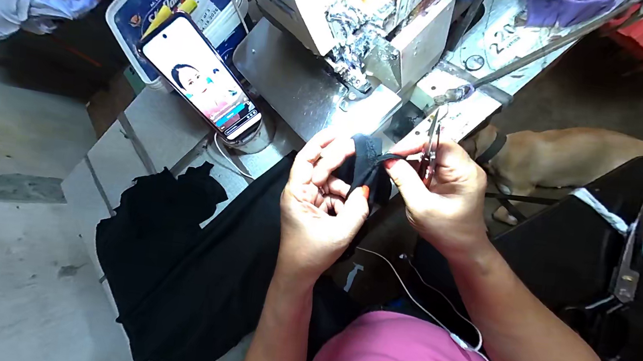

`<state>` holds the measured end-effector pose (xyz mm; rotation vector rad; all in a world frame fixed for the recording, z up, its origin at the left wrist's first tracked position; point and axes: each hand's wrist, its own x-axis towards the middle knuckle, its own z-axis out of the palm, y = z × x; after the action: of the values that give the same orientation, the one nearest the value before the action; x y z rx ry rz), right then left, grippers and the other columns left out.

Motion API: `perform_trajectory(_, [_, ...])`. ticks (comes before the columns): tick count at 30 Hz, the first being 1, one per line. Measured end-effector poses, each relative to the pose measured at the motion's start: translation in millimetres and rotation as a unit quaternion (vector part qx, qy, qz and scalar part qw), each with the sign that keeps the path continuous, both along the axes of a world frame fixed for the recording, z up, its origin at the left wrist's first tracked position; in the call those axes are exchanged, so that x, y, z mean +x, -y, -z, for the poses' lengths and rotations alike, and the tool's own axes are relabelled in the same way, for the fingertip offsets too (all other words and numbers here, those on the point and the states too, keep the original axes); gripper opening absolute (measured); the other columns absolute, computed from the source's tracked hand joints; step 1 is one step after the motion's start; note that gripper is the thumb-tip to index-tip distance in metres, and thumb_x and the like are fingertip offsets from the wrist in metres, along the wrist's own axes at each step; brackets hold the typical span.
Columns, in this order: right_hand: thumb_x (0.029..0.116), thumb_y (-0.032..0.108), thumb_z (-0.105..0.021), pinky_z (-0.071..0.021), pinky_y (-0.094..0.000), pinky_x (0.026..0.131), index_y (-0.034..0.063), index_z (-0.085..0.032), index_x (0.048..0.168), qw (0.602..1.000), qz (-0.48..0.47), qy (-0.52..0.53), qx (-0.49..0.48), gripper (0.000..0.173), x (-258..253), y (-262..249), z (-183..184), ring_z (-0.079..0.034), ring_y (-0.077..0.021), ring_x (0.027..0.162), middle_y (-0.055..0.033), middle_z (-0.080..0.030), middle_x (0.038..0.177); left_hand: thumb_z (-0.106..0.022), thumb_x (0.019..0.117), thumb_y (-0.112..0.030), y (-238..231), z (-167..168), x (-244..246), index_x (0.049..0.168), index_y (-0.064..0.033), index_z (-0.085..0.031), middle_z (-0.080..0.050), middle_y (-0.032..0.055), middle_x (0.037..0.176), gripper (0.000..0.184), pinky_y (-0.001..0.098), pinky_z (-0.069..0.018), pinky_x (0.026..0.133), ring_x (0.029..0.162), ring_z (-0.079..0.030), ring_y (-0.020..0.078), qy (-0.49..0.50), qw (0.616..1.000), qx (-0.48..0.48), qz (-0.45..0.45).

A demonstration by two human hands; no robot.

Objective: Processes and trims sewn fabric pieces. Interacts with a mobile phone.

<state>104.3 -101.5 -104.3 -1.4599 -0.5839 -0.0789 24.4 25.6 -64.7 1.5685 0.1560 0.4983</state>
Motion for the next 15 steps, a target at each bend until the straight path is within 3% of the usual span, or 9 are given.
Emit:
perform_trajectory(7, [0.089,0.003,-0.064,-0.0487,-0.0059,0.067,-0.0054,-0.063,0.102,0.999,0.033,0.038,-0.001,0.016,-0.4,1.8,-2.0,-0.055,0.0071,0.076,-0.0032,-0.059,0.1,-0.068,0.0734,0.017,1.8,-2.6,-1.6,0.15,0.0129,-0.031,-0.058,0.0117,0.142,0.086,0.0118,-0.0513,0.059,0.068,-0.058,-0.006,-0.004,0.999,0.041,0.009])
perform_trajectory(10, [0.087,0.014,-0.07,-0.0429,-0.0064,0.061,-0.0048,-0.064,0.101,0.998,0.001,0.055,-0.02,0.024,-5.7,2.2,-7.2,-0.05,0.007,0.071,-0.0021,-0.06,0.092,-0.06,0.0823,0.015,7.0,-3.8,-3.1,0.156,0.0098,-0.022,-0.046,0.0163,0.152,0.083,0.0143,-0.0574,0.071,0.082,-0.065,-0.0057,-0.018,0.997,0.053,0.059])
perform_trajectory(12, [0.0861,0.016,-0.073,-0.0403,-0.0061,0.057,-0.0054,-0.065,0.103,0.998,0.003,0.034,-0.056,0.028,-7.9,0.7,-7.5,-0.046,0.0074,0.064,-0.002,-0.059,0.089,-0.055,0.0847,0.014,10.9,-3.3,-2.9,0.155,0.0105,-0.027,-0.05,0.0172,0.147,0.076,0.0133,-0.0545,0.069,0.079,-0.062,-0.0067,-0.013,0.996,0.061,0.057])
perform_trajectory(15, [0.0891,0.013,-0.07,-0.041,-0.0052,0.059,-0.0031,-0.069,0.103,0.995,0.008,0.0,-0.1,0.021,-4.9,0.1,-5.2,-0.047,0.009,0.064,0.0008,-0.06,0.086,-0.053,0.0887,0.015,11.6,-2.8,-3.8,0.152,0.0118,-0.033,-0.049,0.0186,0.149,0.066,0.015,-0.0557,0.067,0.077,-0.062,-0.0048,-0.02,0.997,0.05,0.052])
